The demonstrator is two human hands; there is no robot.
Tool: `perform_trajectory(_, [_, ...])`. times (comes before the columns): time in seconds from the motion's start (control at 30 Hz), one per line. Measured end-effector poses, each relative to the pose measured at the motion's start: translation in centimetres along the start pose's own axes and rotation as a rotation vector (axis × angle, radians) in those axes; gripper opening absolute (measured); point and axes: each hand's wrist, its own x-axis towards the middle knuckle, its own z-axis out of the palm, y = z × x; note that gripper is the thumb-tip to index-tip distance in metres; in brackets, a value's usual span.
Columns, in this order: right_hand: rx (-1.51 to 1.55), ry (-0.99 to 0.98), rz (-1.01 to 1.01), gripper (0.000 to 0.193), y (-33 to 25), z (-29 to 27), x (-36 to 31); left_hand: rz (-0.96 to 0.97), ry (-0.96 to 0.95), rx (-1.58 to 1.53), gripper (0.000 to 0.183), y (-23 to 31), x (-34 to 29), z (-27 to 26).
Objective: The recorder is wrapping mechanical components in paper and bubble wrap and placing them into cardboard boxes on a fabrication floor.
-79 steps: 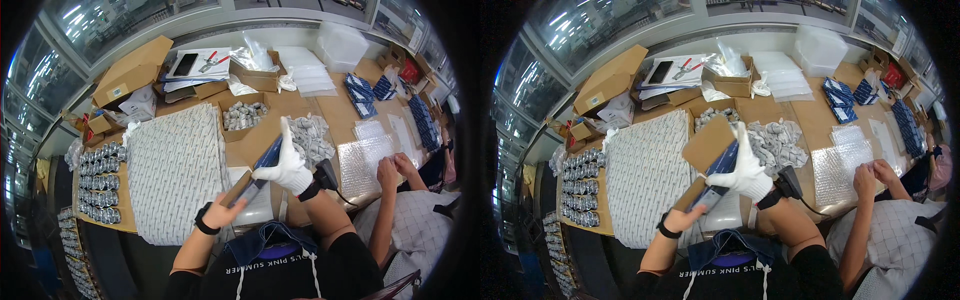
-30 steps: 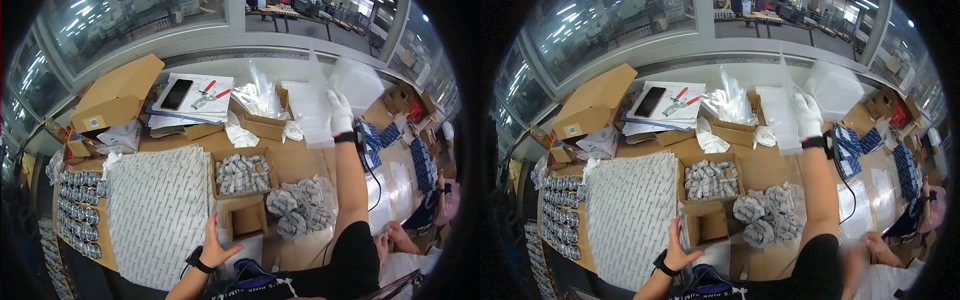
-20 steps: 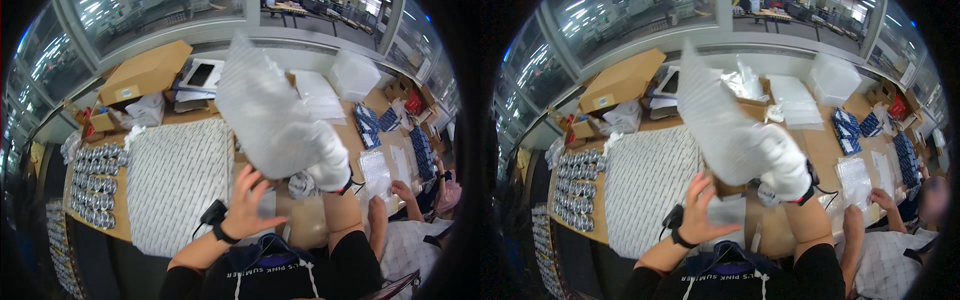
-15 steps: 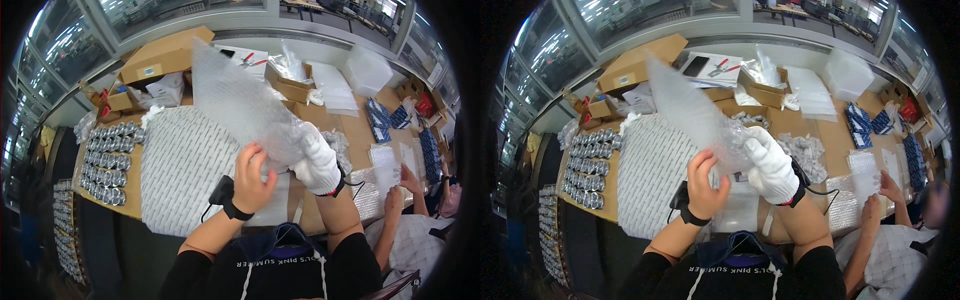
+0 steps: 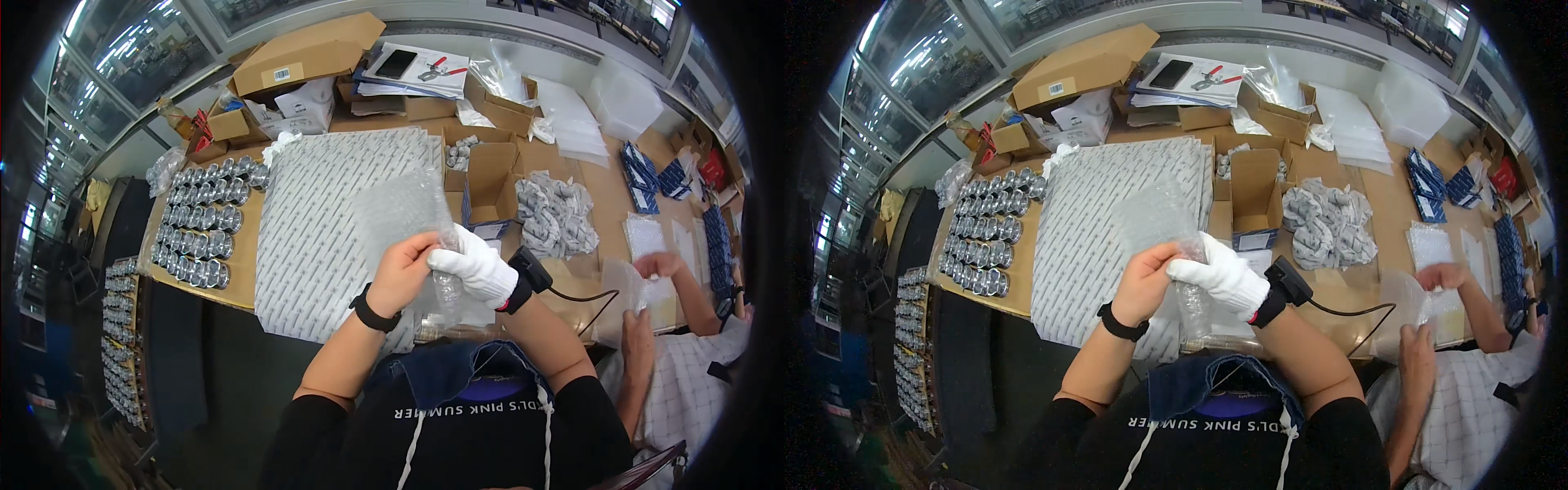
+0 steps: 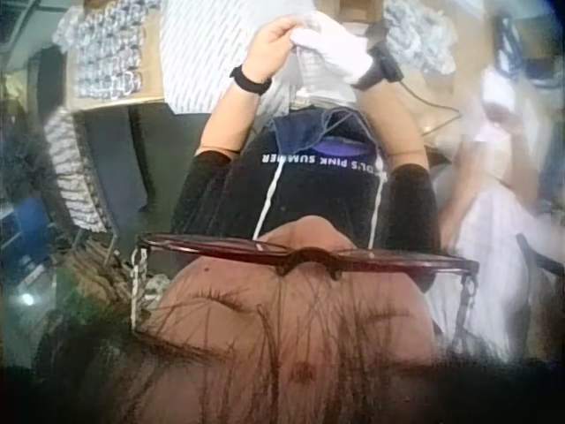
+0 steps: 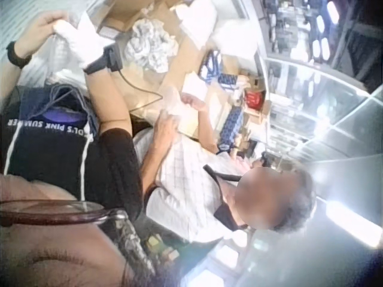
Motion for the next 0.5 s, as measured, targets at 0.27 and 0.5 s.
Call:
perform_trajectory(0.27, [-0.792, 0.283, 0.092, 0.021, 2.0, -2.4, 0.1, -0.015, 0.255, 0.689, 0.012, -2.6, -0.5, -2.3])
perform_trajectory(0.5, [-0.358, 0.081, -0.05, 0.049, 4.6, -2.7, -0.9, -0.053, 0.027, 0.816, 0.013, -2.3, -0.3, -2.4])
